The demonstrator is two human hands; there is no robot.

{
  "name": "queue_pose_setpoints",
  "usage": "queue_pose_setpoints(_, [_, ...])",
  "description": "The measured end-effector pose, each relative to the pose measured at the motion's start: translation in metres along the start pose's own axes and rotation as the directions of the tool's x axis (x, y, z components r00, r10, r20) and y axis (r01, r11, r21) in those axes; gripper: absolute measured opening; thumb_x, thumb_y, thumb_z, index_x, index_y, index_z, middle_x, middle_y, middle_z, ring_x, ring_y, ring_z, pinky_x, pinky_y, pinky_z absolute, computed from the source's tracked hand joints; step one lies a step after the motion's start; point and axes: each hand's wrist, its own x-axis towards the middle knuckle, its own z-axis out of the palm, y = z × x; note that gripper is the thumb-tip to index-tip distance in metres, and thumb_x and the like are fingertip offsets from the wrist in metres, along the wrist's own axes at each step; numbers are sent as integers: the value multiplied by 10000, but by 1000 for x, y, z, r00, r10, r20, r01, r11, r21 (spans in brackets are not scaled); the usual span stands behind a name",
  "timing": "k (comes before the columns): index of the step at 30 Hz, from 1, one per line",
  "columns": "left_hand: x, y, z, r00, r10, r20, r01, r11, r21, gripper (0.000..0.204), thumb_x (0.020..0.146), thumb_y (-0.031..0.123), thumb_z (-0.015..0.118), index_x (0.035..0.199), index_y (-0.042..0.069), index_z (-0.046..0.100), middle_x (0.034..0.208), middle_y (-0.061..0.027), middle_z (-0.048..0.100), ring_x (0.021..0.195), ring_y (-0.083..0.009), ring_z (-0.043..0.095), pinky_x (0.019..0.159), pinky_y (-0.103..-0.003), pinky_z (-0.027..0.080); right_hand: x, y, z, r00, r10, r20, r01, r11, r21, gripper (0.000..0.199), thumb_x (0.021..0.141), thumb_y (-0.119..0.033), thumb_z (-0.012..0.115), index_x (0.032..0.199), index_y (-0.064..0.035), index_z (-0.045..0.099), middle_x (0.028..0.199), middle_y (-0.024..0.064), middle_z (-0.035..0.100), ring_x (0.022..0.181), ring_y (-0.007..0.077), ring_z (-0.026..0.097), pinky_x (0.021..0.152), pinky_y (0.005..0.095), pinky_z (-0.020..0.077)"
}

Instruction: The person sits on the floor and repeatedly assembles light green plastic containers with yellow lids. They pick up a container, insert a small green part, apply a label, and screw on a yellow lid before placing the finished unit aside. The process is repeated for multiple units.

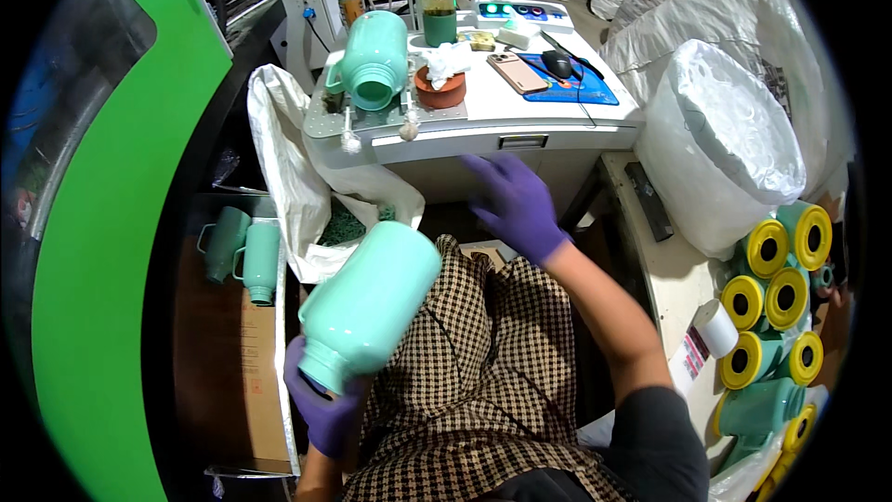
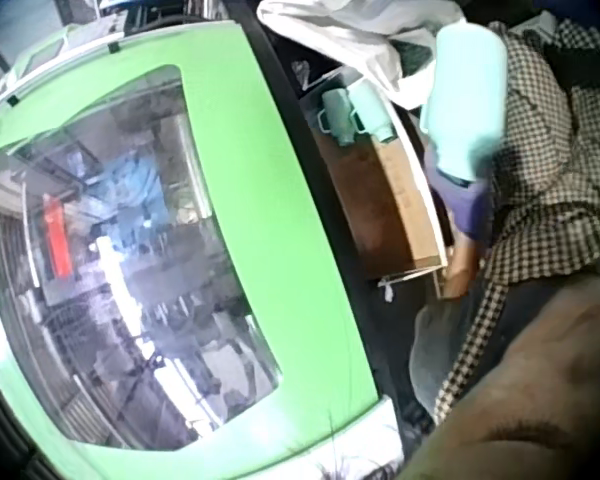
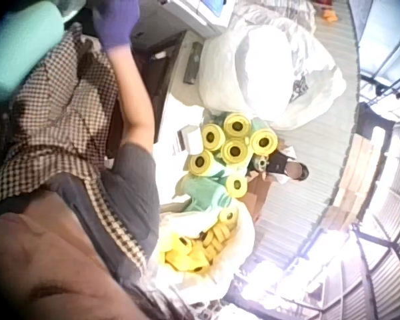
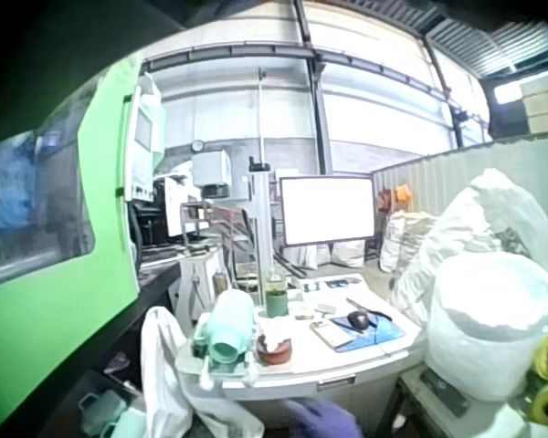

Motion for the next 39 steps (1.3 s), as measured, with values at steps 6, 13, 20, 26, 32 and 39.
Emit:
queue_pose_setpoints(6, [-30, -121, -74, 974, 164, -156, -164, 986, 9, 679, 966, 92, 691, 1546, 91, 337, 1558, -176, 283, 1356, -359, 438, 1001, -435, 531, 176, 12, 168, 985, 45, 164, 30, 902, -430, 407, 874, -128, 604, 1269, -226, 619, 924, 116, 655, 794, 311, 692, 671, 462, 506])
queue_pose_setpoints(13, [45, -29, -41, 965, -29, -259, -64, 938, -341, 703, 973, 141, 662, 1553, 134, 263, 1551, -149, 300, 1343, -336, 434, 1036, -477, 499, 67, -34, 57, 915, -390, 103, 403, 885, -233, 272, 846, -220, 681, 1091, -121, 617, 1044, 115, 586, 962, 297, 602, 786, 433, 492])
queue_pose_setpoints(20, [227, -28, 139, 826, 553, -110, -564, 806, -178, 737, 756, 110, 857, 1398, 78, 496, 1531, -179, 386, 1408, -355, 397, 1152, -450, 367, -179, -88, -135, 844, 444, -302, -246, 820, 517, 274, 717, -261, 844, 827, -111, 644, 906, 126, 629, 814, 281, 616, 689, 371, 486])
queue_pose_setpoints(26, [316, -47, 255, 763, 638, -102, -605, 761, 233, 752, 711, 93, 861, 1381, 168, 529, 1514, -216, 364, 1376, -441, 397, 1142, -510, 358, -292, -70, -177, 771, 609, -189, -476, 747, 465, 322, 813, -295, 804, 954, -21, 713, 986, 141, 677, 870, 283, 635, 900, 410, 527])
queue_pose_setpoints(32, [320, -36, 277, 894, 447, -16, -369, 757, 539, 752, 781, 412, 803, 1426, 215, 472, 1431, -170, 446, 1290, -395, 484, 1077, -485, 395, -270, -89, -200, 801, 567, -191, -442, 776, 450, 229, 650, -125, 728, 844, -26, 656, 934, 132, 646, 858, 280, 615, 834, 382, 508])
queue_pose_setpoints(39, [362, -38, 235, 939, 292, 182, -331, 628, 704, 1063, 748, 722, 713, 1590, 219, 302, 1586, -234, 334, 1459, -405, 343, 1170, -571, 252, -219, -85, -180, 931, 356, -80, -278, 834, 477, 418, 552, -387, 952, 791, -105, 757, 696, 63, 581, 644, 215, 574, 574, 325, 427])
